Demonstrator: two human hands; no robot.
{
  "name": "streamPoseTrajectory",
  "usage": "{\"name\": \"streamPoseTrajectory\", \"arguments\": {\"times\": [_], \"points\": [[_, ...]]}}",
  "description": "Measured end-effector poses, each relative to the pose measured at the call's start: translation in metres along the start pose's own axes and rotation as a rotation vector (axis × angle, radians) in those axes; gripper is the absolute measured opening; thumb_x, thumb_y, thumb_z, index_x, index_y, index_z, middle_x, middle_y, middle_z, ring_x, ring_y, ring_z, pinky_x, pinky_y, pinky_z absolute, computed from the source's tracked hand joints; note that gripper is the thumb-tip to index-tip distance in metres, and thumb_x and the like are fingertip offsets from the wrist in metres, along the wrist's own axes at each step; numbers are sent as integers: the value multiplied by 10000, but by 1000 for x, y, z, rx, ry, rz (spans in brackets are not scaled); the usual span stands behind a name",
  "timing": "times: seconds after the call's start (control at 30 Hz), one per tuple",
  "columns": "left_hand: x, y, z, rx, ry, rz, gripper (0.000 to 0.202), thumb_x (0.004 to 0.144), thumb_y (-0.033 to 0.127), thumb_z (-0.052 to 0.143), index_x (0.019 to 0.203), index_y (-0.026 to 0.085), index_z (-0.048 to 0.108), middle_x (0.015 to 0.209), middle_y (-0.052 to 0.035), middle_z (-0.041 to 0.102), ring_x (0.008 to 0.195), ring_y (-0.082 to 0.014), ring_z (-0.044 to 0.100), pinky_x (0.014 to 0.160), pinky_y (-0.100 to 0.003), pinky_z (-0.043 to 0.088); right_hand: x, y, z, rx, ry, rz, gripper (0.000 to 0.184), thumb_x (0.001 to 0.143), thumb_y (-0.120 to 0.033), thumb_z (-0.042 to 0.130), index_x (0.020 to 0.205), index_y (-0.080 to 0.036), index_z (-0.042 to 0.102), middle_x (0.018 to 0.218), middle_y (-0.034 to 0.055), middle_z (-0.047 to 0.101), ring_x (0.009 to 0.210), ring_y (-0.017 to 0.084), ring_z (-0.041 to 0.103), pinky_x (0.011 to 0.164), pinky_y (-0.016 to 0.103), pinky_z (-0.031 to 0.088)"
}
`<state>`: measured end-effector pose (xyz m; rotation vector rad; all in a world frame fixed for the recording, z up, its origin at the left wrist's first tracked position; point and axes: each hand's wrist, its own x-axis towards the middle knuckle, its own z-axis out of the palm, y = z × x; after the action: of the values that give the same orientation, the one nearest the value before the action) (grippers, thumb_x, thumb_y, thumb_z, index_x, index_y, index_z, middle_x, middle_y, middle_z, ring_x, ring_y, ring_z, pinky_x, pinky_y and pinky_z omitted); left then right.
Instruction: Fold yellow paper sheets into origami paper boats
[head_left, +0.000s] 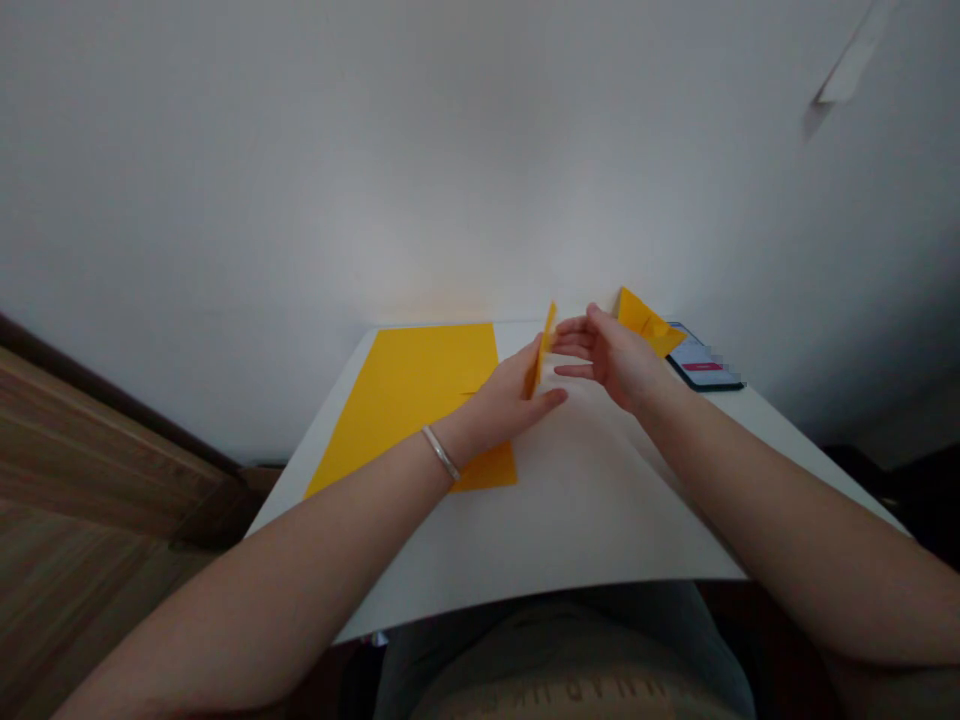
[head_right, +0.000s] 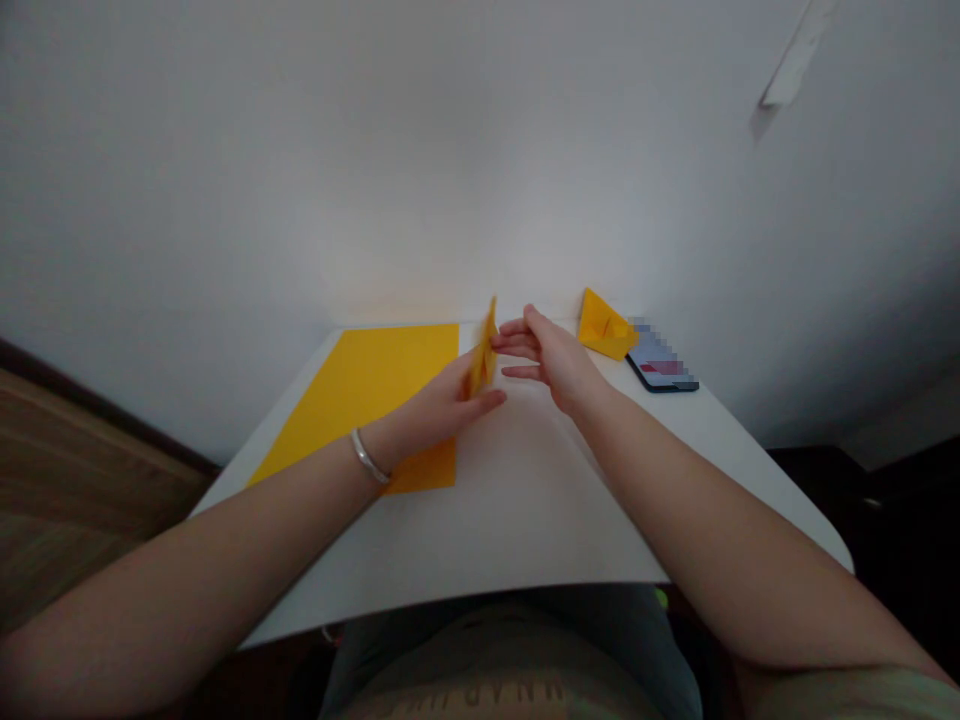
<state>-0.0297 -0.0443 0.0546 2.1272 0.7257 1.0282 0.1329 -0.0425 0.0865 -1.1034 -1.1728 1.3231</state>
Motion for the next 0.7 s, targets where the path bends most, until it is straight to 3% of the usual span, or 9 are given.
{"name": "streamPoseTrajectory", "arguments": {"times": [0.07,0.17,0.23,0.33,0.43,0.53,0.63,0.7], "points": [[0,-3,1,5,48,-68,439,897,351,476,1264,112,501,1320,-153,544,1243,-280,485,1076,-433,346,-1,1,3,-29,-6,-14,351,894,-500,381,843,-208,570,1030,95,660,1020,219,609,765,382,547],[1,-5,-1,-3,191,-181,382,946,321,349,1194,105,543,1237,-142,600,1192,-261,525,1059,-422,364,0,7,5,-153,104,-83,231,809,-384,557,979,-227,550,1214,96,586,1087,217,571,824,394,530],[2,-3,-2,-45,273,-190,391,949,346,345,1179,107,552,1220,-128,612,1186,-250,530,1058,-406,369,2,13,5,-215,139,-80,439,733,-291,636,1147,-237,503,1354,117,489,1159,219,526,897,402,495],[3,5,-3,-154,312,-128,418,947,399,354,1175,115,559,1243,-116,605,1227,-238,502,1079,-384,353,5,22,3,-165,26,12,693,685,-271,678,1319,-256,401,1474,135,367,1259,229,450,988,425,421],[0,14,1,-219,316,-49,461,939,467,371,1193,133,561,1264,-101,594,1262,-227,475,1108,-366,328,6,28,2,-73,-161,23,602,699,-347,684,1261,-283,477,1442,80,442,1295,224,420,1048,452,344],[-4,19,3,-228,304,-42,537,922,559,372,1241,161,541,1279,-86,586,1270,-230,468,1101,-361,350,7,31,0,-21,-297,-55,422,714,-414,683,1103,-285,584,1338,38,558,1254,211,473,1043,432,351],[-7,22,-1,-216,292,-101,669,906,664,264,1320,181,474,1276,-91,588,1269,-246,472,1047,-374,412,9,30,-3,13,-327,-111,361,720,-452,677,1025,-270,619,1237,47,632,1173,209,550,980,385,429],[-6,23,-9,-200,322,-131,760,906,673,47,1365,197,421,1254,-90,601,1281,-243,463,1022,-385,428,10,27,-6,35,-286,-136,333,732,-435,665,1012,-260,622,1183,50,662,1134,205,581,947,359,462]]}}
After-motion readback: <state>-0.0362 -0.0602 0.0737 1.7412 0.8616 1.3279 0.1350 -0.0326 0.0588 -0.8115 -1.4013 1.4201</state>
